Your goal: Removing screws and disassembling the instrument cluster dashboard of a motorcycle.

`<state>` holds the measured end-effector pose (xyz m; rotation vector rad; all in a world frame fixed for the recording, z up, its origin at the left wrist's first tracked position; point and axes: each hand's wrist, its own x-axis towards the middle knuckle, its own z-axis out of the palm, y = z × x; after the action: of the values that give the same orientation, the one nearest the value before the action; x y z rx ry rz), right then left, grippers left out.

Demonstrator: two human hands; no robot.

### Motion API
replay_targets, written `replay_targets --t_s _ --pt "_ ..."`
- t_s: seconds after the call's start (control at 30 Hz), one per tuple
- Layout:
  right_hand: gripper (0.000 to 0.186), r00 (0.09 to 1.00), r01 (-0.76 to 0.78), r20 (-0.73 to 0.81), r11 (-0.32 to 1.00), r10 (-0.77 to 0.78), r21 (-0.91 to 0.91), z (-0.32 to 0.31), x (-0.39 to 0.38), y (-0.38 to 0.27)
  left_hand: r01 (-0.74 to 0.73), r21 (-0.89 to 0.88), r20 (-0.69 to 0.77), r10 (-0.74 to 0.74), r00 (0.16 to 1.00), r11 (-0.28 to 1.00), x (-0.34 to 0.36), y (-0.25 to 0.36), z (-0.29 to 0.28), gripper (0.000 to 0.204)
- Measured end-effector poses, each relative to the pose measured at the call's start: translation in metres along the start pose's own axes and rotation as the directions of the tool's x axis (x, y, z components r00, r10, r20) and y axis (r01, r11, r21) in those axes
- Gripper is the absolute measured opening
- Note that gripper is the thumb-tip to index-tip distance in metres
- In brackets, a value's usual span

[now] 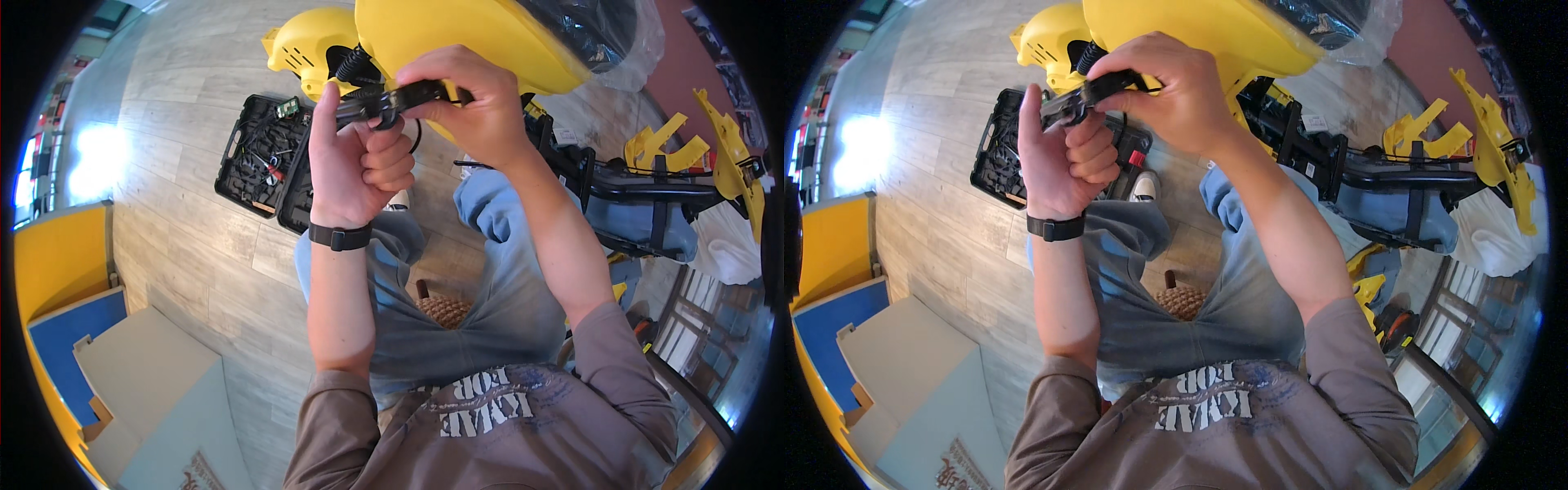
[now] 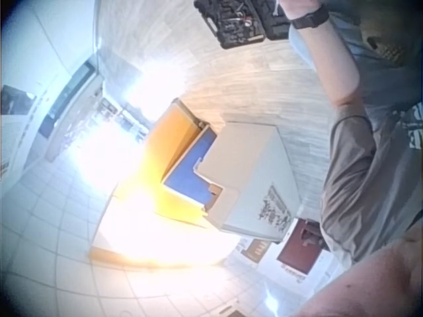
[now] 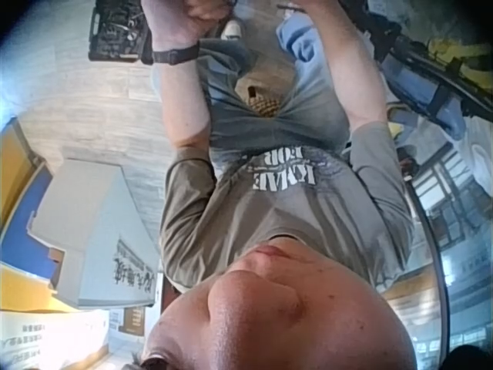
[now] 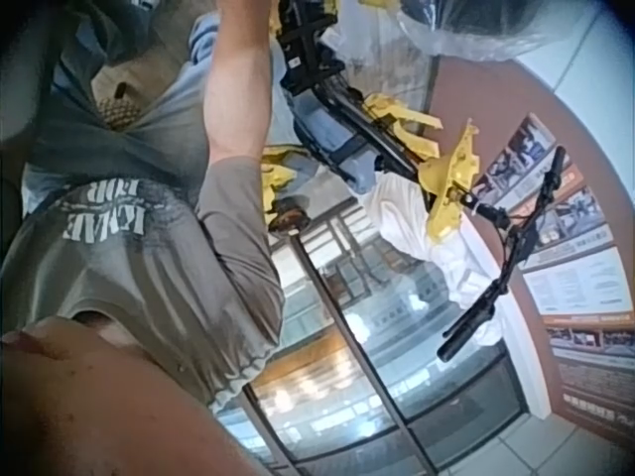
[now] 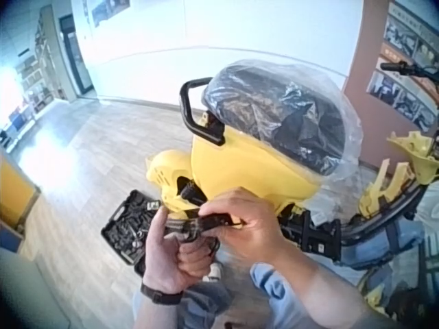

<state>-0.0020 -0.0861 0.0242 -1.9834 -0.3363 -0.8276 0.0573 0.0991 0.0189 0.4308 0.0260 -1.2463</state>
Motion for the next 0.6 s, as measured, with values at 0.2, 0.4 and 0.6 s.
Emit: replay_targets --t_s 0.2,0.4,0.6 --pt "0.032 0.96 -0.193 -0.163 0.959 0.228 0.207 -0.017 0.0 0.008 -0.295 0.573 0.082 0.305 0.949 0.765 -0.01 -0.01 0.004 0.061" --pt "0.035 0.951 -0.205 -0.148 0.914 0.271 0.351 -0.025 -0.002 0.005 -0.205 0.907 0.405 0.895 0.19 -0.367 -0.011 -0.031 0.002 0.027" --pt "0.035 0.963 -0.204 -0.074 0.881 0.259 0.427 -0.027 -0.005 0.001 0.031 0.745 0.664 0.737 -0.129 -0.666 -0.001 -0.012 0.009 0.036"
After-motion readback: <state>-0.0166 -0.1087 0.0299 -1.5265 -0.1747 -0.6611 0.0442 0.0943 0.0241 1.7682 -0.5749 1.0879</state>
